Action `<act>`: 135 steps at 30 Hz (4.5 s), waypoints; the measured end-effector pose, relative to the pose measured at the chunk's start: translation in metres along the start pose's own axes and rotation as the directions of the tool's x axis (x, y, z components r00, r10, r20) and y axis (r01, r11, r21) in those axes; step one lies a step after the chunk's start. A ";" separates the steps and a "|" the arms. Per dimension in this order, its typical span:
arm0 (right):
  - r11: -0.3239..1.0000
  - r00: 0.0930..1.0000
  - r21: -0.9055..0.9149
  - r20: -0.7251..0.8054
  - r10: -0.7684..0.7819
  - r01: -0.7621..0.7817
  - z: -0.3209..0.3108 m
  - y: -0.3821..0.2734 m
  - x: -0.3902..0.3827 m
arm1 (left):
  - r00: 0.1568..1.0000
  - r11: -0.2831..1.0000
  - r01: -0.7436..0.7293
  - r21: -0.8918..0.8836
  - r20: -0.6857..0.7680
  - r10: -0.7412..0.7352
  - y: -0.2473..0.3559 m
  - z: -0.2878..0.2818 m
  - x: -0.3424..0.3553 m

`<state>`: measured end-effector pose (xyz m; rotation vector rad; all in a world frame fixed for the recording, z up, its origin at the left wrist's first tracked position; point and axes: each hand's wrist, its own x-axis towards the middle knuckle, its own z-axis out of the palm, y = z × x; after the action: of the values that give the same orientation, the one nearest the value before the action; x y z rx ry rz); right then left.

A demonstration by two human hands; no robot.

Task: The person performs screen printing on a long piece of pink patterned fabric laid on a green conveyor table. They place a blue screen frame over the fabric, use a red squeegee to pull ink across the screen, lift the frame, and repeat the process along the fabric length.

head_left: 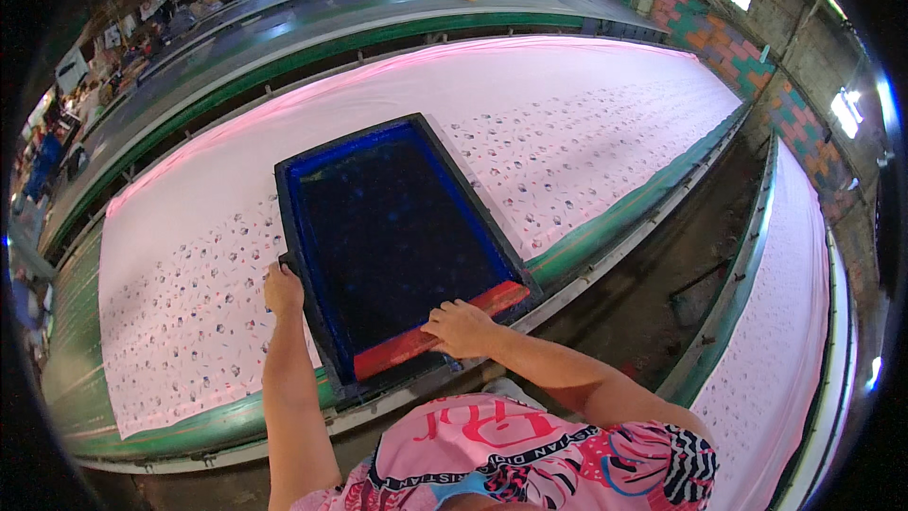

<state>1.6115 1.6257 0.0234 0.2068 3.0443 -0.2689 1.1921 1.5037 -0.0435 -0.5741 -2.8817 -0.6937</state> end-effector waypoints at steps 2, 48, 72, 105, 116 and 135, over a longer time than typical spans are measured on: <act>0.996 0.994 0.048 -0.087 -0.071 0.075 0.004 0.002 -0.004 | 0.994 0.993 0.102 -0.057 0.032 -0.100 -0.005 0.000 -0.006; 0.085 0.695 0.981 0.062 0.717 -0.175 -0.035 0.270 -0.127 | 0.915 0.571 0.366 -0.735 0.171 -0.367 0.063 -0.001 -0.066; 0.038 0.419 0.964 0.079 0.905 -0.264 -0.045 0.791 -0.408 | 0.970 0.660 0.178 -0.730 0.018 -0.242 0.646 0.206 -0.262; 0.978 0.998 0.203 0.015 -0.057 0.053 -0.117 0.717 -0.448 | 0.990 0.868 0.125 -0.480 0.115 -0.079 0.693 0.265 -0.246; 0.996 0.999 0.087 0.040 0.030 -0.033 -0.119 0.679 -0.375 | 0.985 0.838 0.023 -0.546 0.156 0.075 0.691 0.278 -0.177; 0.996 0.992 0.014 0.090 0.084 -0.086 -0.106 0.659 -0.394 | 0.988 0.744 0.022 -0.668 0.128 0.085 0.679 0.300 -0.175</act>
<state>2.0868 2.2373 0.0519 0.3156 2.9368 -0.2916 1.6086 2.1421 -0.0638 -0.7669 -2.6676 -1.7826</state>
